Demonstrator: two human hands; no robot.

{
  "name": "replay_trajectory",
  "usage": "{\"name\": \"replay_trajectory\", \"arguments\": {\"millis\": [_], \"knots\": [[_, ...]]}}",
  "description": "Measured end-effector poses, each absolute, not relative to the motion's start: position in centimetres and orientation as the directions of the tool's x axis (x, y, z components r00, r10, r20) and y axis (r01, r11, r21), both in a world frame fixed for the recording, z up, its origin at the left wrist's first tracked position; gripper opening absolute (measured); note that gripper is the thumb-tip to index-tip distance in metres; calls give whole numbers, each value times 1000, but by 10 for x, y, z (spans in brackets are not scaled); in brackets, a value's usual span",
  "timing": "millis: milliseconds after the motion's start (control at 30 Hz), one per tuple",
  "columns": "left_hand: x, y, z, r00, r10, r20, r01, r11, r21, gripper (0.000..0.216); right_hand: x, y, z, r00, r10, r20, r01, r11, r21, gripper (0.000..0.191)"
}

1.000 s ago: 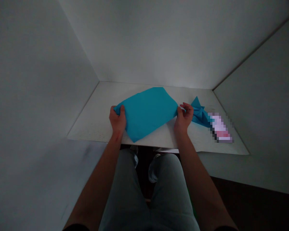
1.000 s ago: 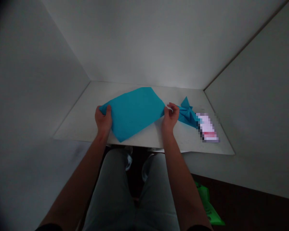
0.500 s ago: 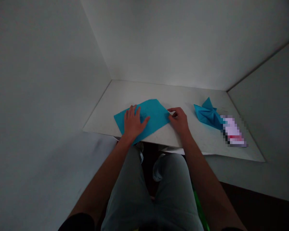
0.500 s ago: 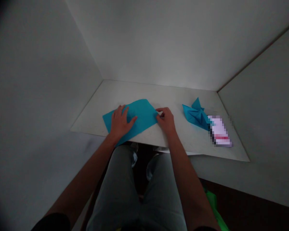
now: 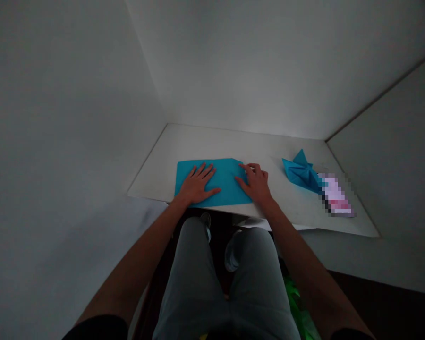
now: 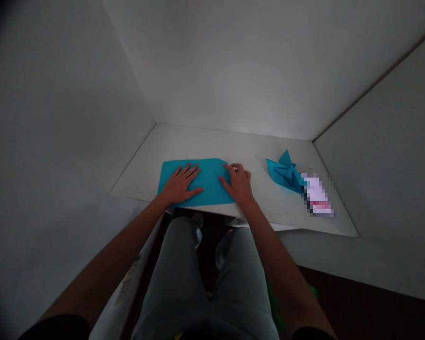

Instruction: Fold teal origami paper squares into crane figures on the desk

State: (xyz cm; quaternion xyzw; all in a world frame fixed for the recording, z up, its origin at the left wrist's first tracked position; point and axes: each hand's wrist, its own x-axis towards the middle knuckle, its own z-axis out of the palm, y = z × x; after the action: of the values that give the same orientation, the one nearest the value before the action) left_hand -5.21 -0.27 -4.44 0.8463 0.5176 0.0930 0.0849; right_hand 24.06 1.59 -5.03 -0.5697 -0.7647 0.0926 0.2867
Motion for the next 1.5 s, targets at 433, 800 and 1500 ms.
{"name": "replay_trajectory", "arguments": {"millis": [433, 800, 1500], "knots": [[-49, 0, -46, 452, 890, 61, 866, -455, 208, 93, 227, 51, -48, -48, 990, 132, 845, 111, -522, 57], [-48, 7, -50, 406, 912, 68, 879, -409, 244, 88, 166, 27, -57, -381, 921, 81, 875, 388, -290, 66], [-108, 9, -60, -156, 986, 62, 980, 147, 130, 119, 287, 18, -43, -138, 946, 293, 988, 152, -28, 76]]}}
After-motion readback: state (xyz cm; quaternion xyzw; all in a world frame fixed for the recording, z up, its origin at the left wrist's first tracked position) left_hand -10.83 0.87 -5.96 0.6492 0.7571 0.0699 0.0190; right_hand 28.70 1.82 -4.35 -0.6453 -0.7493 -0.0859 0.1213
